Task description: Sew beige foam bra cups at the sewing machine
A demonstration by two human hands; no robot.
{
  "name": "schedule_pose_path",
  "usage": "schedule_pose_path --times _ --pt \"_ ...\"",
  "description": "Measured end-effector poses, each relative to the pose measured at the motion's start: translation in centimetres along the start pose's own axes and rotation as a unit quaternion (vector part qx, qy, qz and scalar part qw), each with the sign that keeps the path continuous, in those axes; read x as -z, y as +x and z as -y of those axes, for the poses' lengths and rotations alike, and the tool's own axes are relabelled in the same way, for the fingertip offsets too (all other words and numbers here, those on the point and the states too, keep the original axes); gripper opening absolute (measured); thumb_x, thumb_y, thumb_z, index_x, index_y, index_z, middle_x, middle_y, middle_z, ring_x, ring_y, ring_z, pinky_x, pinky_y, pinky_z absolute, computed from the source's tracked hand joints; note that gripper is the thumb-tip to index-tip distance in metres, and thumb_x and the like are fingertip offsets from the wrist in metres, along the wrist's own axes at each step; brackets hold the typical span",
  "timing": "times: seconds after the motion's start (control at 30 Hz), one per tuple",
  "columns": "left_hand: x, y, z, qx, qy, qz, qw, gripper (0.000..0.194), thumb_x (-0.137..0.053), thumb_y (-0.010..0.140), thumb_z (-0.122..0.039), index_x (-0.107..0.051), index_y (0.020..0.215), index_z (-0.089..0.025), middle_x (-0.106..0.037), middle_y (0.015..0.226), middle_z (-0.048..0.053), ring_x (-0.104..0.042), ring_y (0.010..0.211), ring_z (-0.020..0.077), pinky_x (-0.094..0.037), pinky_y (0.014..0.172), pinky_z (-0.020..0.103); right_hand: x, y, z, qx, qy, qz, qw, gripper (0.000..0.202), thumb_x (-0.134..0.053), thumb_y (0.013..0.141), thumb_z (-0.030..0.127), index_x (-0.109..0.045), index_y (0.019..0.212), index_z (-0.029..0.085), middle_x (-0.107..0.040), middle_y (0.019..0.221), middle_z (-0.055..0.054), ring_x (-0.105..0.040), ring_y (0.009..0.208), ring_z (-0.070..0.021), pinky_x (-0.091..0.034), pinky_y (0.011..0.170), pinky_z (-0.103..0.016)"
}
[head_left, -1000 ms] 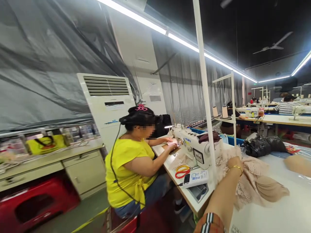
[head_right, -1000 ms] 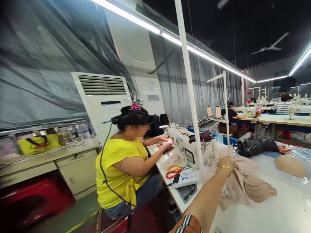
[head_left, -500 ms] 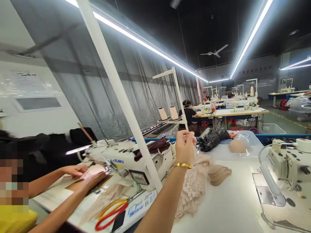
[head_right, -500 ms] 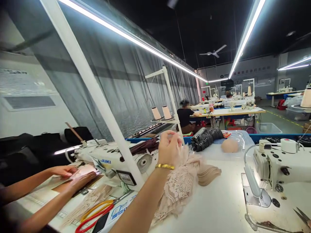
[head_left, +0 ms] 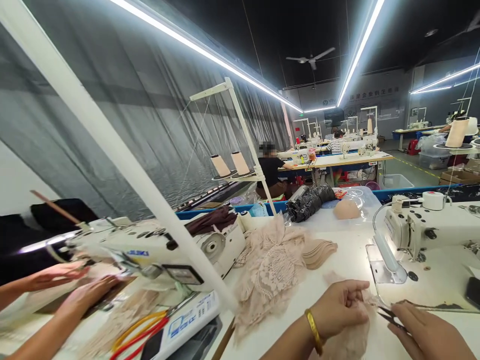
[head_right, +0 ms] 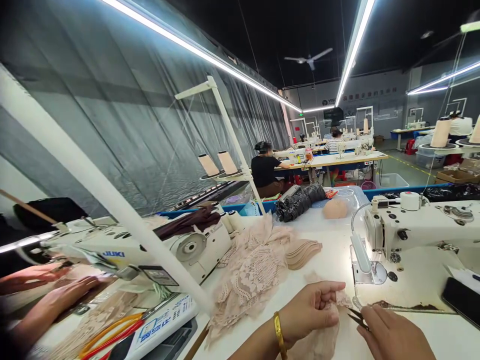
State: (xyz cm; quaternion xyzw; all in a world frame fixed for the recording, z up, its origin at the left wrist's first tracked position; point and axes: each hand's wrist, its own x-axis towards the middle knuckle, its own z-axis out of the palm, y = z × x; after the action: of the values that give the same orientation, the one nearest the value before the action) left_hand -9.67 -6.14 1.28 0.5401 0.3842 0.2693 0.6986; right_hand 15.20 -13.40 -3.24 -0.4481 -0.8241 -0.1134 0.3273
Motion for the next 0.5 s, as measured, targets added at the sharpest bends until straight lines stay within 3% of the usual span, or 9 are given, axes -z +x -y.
schedule_pose_path --times 0.1,0.2,0.37,0.5 --pt "-0.2 0.0 0.1 -0.003 -0.007 0.006 1.0 0.093 -0.104 0.05 -0.03 -0.074 0.138 -0.021 -0.067 0.104 0.004 -0.055 0.081 0.0122 -0.043 0.078 0.028 0.2 1.7 1.4 0.056 -0.077 -0.019 0.995 0.013 -0.046 0.105 0.023 -0.057 0.102 0.029 -0.068 0.07 0.004 -0.07 0.052 -0.0209 -0.051 0.046 -0.031" --pt "-0.5 -0.2 0.1 -0.007 -0.01 0.011 1.0 0.095 -0.106 0.05 -0.037 -0.073 0.139 -0.023 -0.071 0.11 0.006 -0.055 0.08 0.0115 -0.042 0.078 0.028 -0.1 1.9 1.8 0.062 -0.097 -0.01 0.993 0.016 -0.047 0.101 0.019 -0.061 0.107 0.026 -0.068 0.07 0.003 -0.069 0.055 -0.02 -0.05 0.051 -0.029" --pt "-1.1 -0.3 0.4 -0.014 -0.021 0.033 0.999 0.102 -0.107 0.048 -0.047 -0.072 0.141 -0.021 -0.074 0.116 0.009 -0.056 0.083 0.0118 -0.042 0.078 0.026 -0.8 1.6 2.6 0.019 -0.061 -0.054 0.996 0.035 -0.046 0.096 0.01 -0.064 0.121 0.027 -0.076 0.078 0.0 -0.072 0.063 -0.0173 -0.051 0.06 -0.023" --pt "-1.3 -0.2 0.7 -0.024 -0.01 0.041 0.999 0.105 -0.105 0.052 -0.038 -0.065 0.148 -0.022 -0.073 0.119 0.01 -0.056 0.078 0.0109 -0.041 0.072 0.024 -1.0 1.6 3.3 -0.034 -0.028 -0.056 0.997 0.031 -0.046 0.102 0.02 -0.067 0.122 0.03 -0.079 0.08 -0.001 -0.074 0.06 -0.0182 -0.052 0.054 -0.023"
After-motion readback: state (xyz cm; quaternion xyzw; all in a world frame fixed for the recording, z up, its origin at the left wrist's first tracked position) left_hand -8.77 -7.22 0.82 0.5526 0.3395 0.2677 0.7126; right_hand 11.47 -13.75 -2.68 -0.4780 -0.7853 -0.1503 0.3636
